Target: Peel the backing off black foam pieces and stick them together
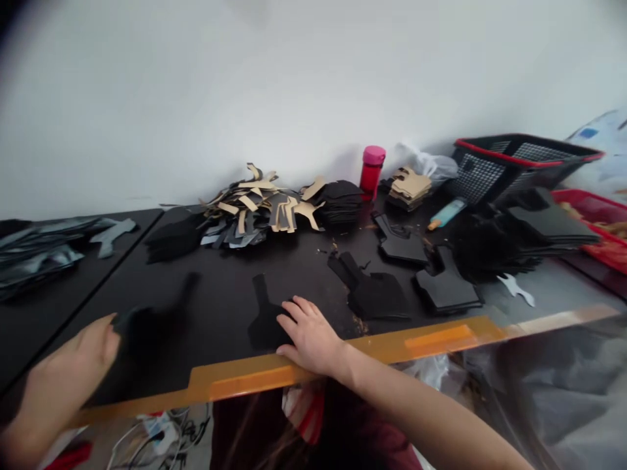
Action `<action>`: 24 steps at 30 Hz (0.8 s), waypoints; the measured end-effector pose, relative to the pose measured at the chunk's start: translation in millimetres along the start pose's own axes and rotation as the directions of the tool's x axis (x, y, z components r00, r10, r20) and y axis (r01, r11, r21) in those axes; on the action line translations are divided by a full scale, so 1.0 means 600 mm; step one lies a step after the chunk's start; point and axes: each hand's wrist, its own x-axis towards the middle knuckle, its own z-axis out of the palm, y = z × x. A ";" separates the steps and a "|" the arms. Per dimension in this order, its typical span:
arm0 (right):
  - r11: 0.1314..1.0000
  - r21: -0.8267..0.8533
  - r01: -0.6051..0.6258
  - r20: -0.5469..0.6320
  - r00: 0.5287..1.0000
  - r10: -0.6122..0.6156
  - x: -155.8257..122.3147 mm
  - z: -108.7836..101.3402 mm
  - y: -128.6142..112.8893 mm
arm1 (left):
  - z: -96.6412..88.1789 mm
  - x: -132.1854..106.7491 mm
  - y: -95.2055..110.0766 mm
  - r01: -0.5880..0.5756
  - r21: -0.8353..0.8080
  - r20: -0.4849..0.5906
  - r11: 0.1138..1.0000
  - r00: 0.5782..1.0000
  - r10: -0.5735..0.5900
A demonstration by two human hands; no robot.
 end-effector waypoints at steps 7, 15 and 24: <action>0.998 -0.054 0.029 -0.060 0.998 -0.032 -0.005 -0.008 0.028 | 0.034 -0.021 0.239 -0.321 0.137 -0.144 0.937 0.929 0.340; 0.997 -0.062 0.051 -0.070 0.996 -0.055 -0.031 -0.023 0.080 | 0.044 -0.041 0.289 -0.360 -0.059 -0.073 0.931 0.932 0.355; 0.996 0.027 -0.086 -0.325 0.942 0.090 -0.067 -0.031 0.093 | 0.035 -0.041 0.287 -0.252 -0.228 -0.046 0.941 0.968 0.248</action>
